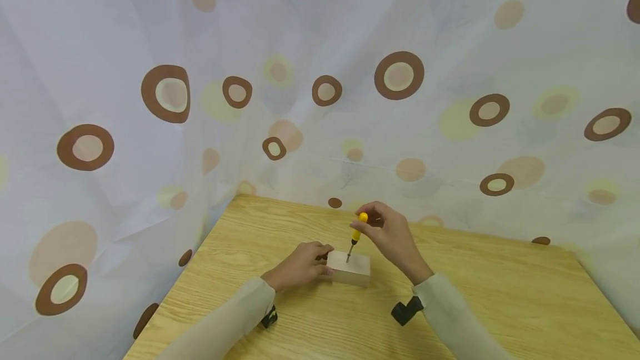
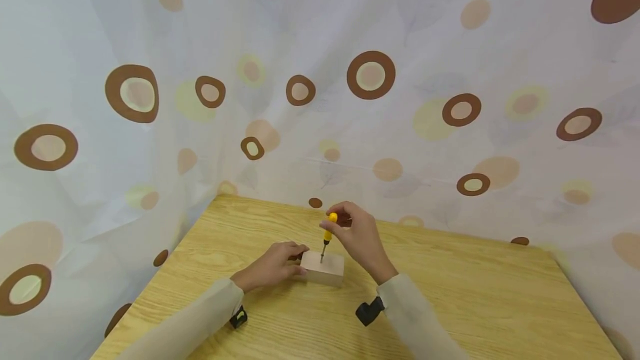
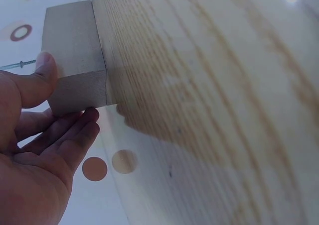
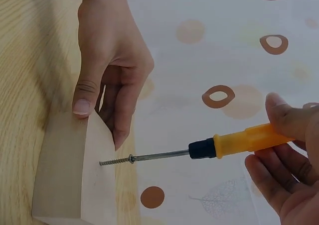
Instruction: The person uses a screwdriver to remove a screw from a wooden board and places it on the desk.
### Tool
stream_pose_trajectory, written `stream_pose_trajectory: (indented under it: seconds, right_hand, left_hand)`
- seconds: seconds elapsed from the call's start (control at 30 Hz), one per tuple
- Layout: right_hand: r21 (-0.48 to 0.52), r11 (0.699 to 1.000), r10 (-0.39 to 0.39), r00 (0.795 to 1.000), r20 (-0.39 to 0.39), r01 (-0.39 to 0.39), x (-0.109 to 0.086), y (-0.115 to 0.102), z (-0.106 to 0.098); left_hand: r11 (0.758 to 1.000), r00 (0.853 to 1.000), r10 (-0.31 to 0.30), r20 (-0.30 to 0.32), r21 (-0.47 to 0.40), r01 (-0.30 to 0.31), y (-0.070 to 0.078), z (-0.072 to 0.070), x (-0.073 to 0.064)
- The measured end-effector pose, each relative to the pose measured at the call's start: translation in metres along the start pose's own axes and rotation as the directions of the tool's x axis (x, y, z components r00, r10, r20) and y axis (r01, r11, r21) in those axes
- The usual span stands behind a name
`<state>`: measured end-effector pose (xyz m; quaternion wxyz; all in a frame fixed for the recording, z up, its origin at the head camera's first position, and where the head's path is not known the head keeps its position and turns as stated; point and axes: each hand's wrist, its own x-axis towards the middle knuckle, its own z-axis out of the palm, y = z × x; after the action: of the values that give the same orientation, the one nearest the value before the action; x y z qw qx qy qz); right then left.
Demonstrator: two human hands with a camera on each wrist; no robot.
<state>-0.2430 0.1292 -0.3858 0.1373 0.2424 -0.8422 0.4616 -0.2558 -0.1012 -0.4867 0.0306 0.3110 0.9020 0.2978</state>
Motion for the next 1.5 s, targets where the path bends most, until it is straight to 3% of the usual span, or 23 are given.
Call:
stream_pose_trajectory:
  seconds: [0.13, 0.33, 0.43, 0.5, 0.63, 0.87, 1.1, 1.5]
  right_hand:
    - [0.025, 1.0, 0.008, 0.999, -0.04, -0.007, -0.0001, 0.001, 0.0004]
    - [0.117, 0.993, -0.013, 0.997, 0.072, 0.005, 0.0, 0.001, 0.0005]
    - [0.061, 0.998, -0.022, 0.998, 0.065, 0.018, -0.0007, 0.0001, 0.0025]
    - [0.011, 1.0, -0.023, 1.0, 0.019, 0.022, -0.0009, 0.0, 0.0039]
    - [0.004, 1.0, -0.007, 0.998, -0.058, 0.007, -0.0004, -0.0012, 0.0042]
    - [0.011, 1.0, -0.006, 1.0, -0.028, 0.007, 0.0009, -0.0009, 0.0044]
    - [-0.026, 1.0, 0.006, 0.998, -0.058, -0.008, -0.0014, 0.0002, 0.008]
    - [-0.026, 0.998, -0.061, 0.997, -0.048, 0.059, -0.0006, 0.001, 0.009]
  left_hand:
    - [1.0, 1.0, 0.007, 0.002, 0.006, -0.007, -0.0012, 0.0004, 0.0002]
    - [1.0, 1.0, -0.003, 0.006, 0.0, 0.003, -0.0023, 0.0009, -0.0001]
    - [1.0, 1.0, 0.0, 0.001, -0.007, 0.0, -0.0028, 0.0013, 0.0001]
    - [1.0, 1.0, 0.003, -0.001, -0.006, -0.003, -0.0029, 0.0013, 0.0004]
    - [1.0, 1.0, -0.002, 0.0, 0.002, 0.002, -0.0014, 0.0001, 0.0007]
    - [1.0, 1.0, -0.008, 0.001, 0.009, 0.008, 0.0001, -0.0015, 0.0006]
    - [1.0, 1.0, -0.008, -0.001, -0.004, 0.008, -0.0009, -0.001, 0.0009]
    - [1.0, 1.0, 0.012, -0.006, 0.014, -0.012, -0.0038, 0.0006, 0.0017]
